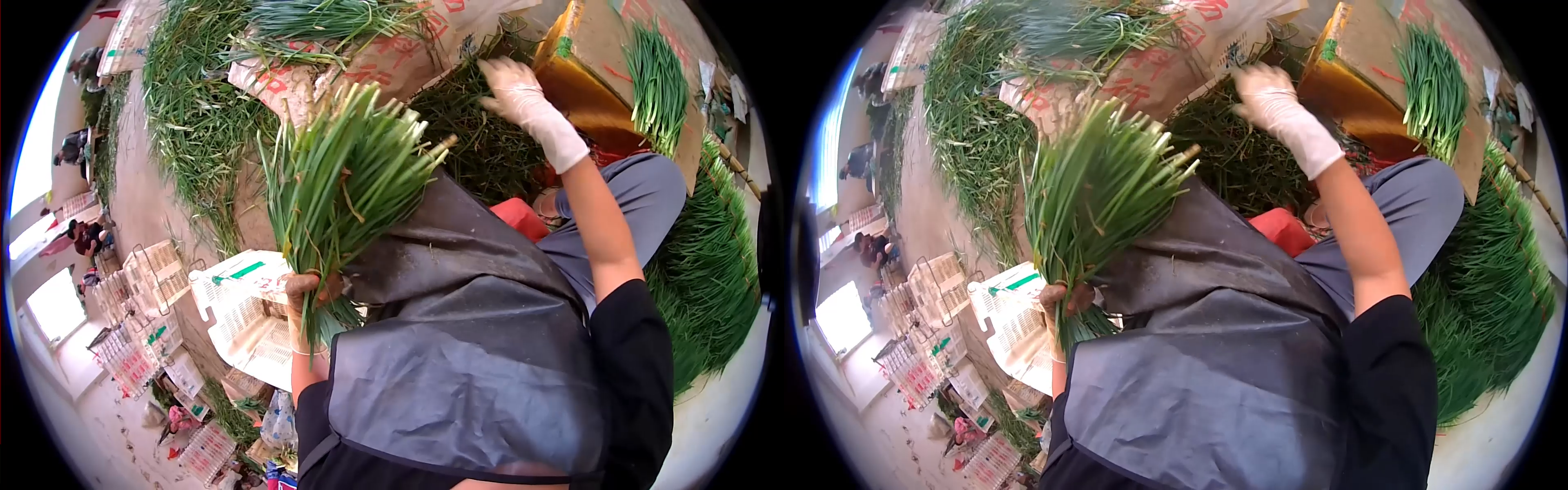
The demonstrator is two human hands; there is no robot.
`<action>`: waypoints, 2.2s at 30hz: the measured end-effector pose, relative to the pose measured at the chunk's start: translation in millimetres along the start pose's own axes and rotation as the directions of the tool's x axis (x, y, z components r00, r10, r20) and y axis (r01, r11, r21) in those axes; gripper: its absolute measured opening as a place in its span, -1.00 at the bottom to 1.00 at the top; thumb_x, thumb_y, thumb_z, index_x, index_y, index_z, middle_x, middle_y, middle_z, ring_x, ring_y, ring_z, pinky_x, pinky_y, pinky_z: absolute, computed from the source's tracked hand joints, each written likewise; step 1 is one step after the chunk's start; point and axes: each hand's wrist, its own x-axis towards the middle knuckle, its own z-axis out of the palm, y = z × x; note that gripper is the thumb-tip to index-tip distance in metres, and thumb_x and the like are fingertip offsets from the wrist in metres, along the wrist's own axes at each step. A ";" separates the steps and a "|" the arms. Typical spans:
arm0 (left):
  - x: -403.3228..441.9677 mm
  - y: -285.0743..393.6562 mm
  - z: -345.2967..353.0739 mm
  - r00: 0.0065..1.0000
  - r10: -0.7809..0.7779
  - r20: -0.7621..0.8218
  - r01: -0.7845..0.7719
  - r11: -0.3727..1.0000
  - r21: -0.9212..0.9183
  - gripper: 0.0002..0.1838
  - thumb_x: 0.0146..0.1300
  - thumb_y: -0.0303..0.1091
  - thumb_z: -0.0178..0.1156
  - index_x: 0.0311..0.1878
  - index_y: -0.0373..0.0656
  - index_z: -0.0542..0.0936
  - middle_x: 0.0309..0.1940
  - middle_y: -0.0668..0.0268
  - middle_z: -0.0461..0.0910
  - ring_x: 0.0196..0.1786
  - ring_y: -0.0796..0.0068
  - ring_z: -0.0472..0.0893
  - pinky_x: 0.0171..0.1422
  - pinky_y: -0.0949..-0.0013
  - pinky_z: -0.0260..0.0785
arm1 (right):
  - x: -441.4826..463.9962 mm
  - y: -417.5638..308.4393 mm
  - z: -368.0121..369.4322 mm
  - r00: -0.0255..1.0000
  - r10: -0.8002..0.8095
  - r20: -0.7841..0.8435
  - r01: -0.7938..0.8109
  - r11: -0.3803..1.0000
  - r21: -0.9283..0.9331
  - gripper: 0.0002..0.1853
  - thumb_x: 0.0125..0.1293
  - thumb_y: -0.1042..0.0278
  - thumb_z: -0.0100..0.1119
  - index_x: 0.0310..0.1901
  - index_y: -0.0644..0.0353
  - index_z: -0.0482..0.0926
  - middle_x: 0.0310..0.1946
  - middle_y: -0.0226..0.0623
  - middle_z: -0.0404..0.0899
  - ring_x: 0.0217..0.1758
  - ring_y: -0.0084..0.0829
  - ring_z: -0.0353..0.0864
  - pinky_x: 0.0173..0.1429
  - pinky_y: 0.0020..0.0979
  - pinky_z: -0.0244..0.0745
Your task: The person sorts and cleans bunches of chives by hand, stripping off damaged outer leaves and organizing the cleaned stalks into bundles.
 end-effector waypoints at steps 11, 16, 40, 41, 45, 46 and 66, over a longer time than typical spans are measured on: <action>1.9 33.6 67.4 0.991 -0.083 -0.102 0.132 0.598 0.791 -0.54 -0.26 -0.55 0.28 -0.13 -0.30 0.55 -0.58 0.30 0.54 -0.61 0.59 0.44 -0.59 0.57 0.14 | -4.3 -68.8 -58.1 0.844 -0.533 -0.052 0.011 -0.079 0.997 -0.59 0.09 0.37 0.36 0.01 0.27 0.59 -0.09 -0.33 0.64 -0.04 -0.56 0.56 0.10 -0.49 0.44; 8.0 33.0 81.9 0.980 -0.095 -0.175 0.197 0.591 0.782 -0.61 -0.22 -0.48 0.30 -0.19 -0.27 0.56 -0.60 0.30 0.53 -0.62 0.60 0.44 -0.59 0.59 0.16 | -24.2 -71.6 -48.5 0.939 -0.337 -0.068 -0.054 -0.338 0.940 -0.59 0.10 0.45 0.33 0.03 0.25 0.58 -0.08 -0.34 0.63 -0.03 -0.53 0.57 0.13 -0.47 0.43; 3.0 11.2 54.9 0.994 0.055 -0.091 0.048 0.536 0.843 -0.50 -0.07 -0.56 0.35 0.04 -0.24 0.53 -0.26 0.37 0.61 -0.29 0.60 0.56 -0.19 0.52 0.42 | -39.7 -87.4 -37.5 0.931 -0.256 0.260 -0.253 0.060 0.966 -0.64 0.18 0.08 0.29 -0.18 0.23 0.64 -0.33 -0.32 0.63 -0.23 -0.53 0.58 -0.03 -0.50 0.45; 1.7 14.9 54.1 0.993 0.050 -0.103 0.060 0.541 0.839 -0.51 -0.06 -0.56 0.34 0.04 -0.23 0.53 -0.28 0.37 0.62 -0.32 0.60 0.56 -0.20 0.52 0.42 | -36.6 -82.5 -34.7 0.969 -0.179 0.172 -0.186 -0.067 0.980 -0.74 0.14 0.15 0.34 -0.32 0.20 0.64 -0.47 -0.46 0.59 -0.39 -0.63 0.51 -0.18 -0.56 0.42; -6.9 24.5 56.7 0.988 0.046 -0.150 0.105 0.521 0.847 -0.51 -0.06 -0.56 0.35 0.03 -0.22 0.53 -0.34 0.36 0.61 -0.40 0.61 0.53 -0.26 0.51 0.40 | -17.3 -13.9 -6.2 0.997 0.073 0.017 0.007 -0.320 0.947 -0.76 0.18 0.17 0.30 -0.34 0.19 0.62 -0.52 -0.50 0.53 -0.46 -0.69 0.41 -0.30 -0.63 0.33; -7.5 24.0 57.0 0.979 0.074 -0.193 0.126 0.527 0.841 -0.50 -0.07 -0.55 0.35 0.04 -0.22 0.53 -0.33 0.37 0.60 -0.40 0.62 0.52 -0.27 0.51 0.39 | -9.4 11.0 12.8 0.998 0.068 -0.002 0.020 -0.275 0.961 -0.76 0.19 0.16 0.28 -0.33 0.18 0.62 -0.52 -0.51 0.53 -0.47 -0.70 0.40 -0.30 -0.65 0.32; 2.1 31.1 88.1 0.978 0.198 0.064 -0.099 0.173 0.980 -0.49 0.15 -0.49 0.28 0.20 -0.18 0.46 -0.22 0.43 0.64 -0.21 0.74 0.49 -0.06 0.56 0.38 | -28.2 -9.3 -12.3 0.972 0.003 -0.235 0.201 -0.531 0.823 -0.82 0.30 0.37 0.10 -0.27 0.31 0.60 -0.30 -0.25 0.64 -0.22 -0.47 0.60 0.02 -0.46 0.45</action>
